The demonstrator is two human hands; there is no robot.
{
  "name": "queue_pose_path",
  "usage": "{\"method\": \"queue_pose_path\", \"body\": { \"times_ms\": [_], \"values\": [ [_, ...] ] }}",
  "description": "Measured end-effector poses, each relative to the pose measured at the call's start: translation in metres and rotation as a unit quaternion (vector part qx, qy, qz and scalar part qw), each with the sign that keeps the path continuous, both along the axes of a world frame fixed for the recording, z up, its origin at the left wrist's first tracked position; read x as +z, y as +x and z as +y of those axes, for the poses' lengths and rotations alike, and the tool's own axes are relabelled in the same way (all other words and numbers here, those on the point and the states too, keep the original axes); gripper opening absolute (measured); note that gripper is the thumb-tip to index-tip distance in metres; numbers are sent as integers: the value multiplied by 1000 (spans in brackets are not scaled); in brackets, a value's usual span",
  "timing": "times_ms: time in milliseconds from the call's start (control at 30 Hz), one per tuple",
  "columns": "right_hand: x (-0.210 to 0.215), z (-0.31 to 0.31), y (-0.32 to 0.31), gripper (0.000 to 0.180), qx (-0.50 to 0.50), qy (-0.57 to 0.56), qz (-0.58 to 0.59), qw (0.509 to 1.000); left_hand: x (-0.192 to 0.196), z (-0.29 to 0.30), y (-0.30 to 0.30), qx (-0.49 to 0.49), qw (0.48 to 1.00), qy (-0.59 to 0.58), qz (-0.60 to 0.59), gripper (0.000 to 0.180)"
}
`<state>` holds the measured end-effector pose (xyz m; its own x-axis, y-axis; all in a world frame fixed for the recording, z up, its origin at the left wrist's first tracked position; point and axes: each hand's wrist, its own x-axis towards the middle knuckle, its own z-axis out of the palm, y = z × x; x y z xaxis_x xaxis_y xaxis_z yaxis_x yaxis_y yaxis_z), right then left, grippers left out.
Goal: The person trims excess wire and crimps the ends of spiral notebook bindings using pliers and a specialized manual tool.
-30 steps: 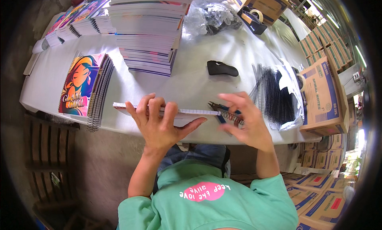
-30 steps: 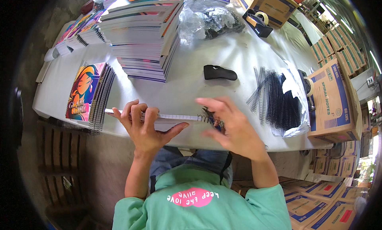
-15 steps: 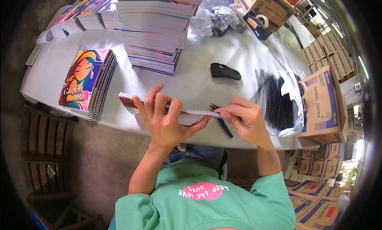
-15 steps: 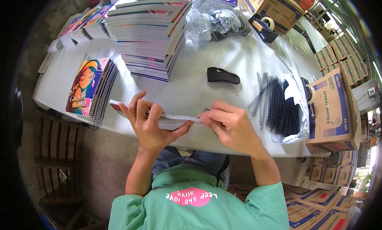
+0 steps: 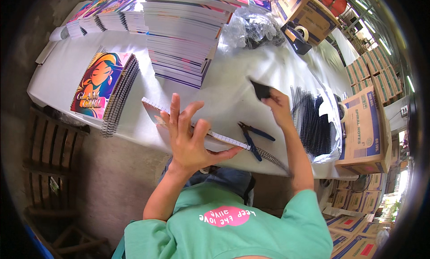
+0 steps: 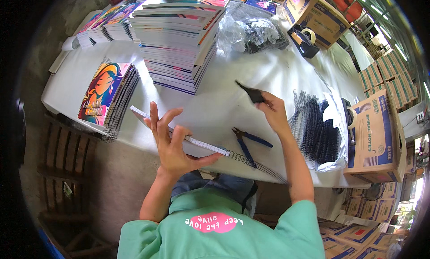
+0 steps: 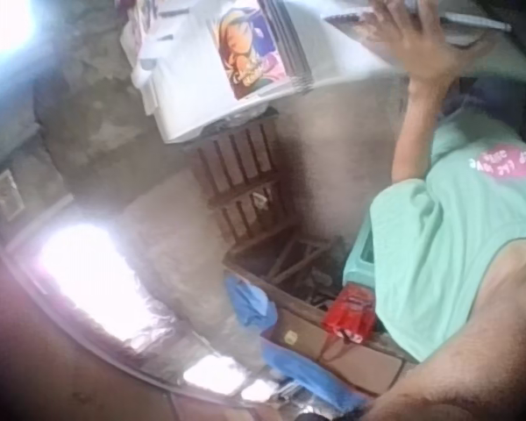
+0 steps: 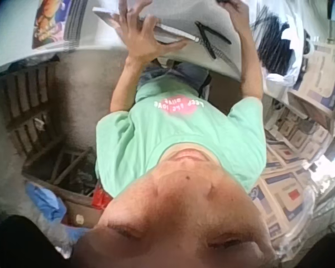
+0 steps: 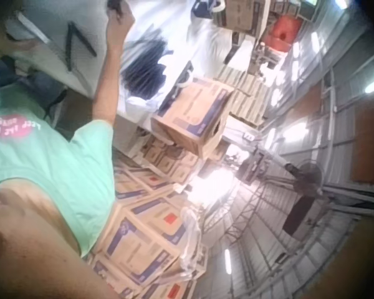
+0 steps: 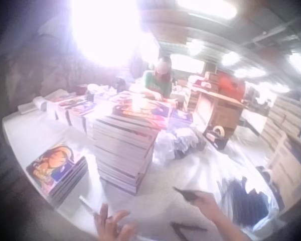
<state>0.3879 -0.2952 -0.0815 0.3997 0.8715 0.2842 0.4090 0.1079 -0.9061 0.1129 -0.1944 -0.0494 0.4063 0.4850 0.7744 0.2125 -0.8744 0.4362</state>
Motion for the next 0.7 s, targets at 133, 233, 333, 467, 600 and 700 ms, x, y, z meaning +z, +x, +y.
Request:
{"method": "queue_pose_path", "body": {
  "times_ms": [133, 233, 333, 467, 600, 700],
  "values": [
    [51, -5, -78, 26, 367, 216, 231, 875, 1, 3, 0, -3, 1000, -6, -5, 58],
    [47, -15, -85, 21, 141, -25, 140, 980, 4, 4, 1, -18, 1000, -12, -2, 60],
    [37, -19, -80, 22, 130, 27, 228, 965, 4, 5, 0, -19, 1000, -7, 12, 61],
    [54, 6, -79, 26, 54, -75, -102, 990, 7, 7, 1, -28, 1000, -15, 1, 64],
    [66, 3, -85, 28, 199, 41, 53, 978, 4, 7, 1, -22, 999, -36, -6, 74],
    [66, 11, -87, 12, 125, -9, -3, 992, 5, 7, -2, -37, 998, -42, -4, 80]
  ]
}}
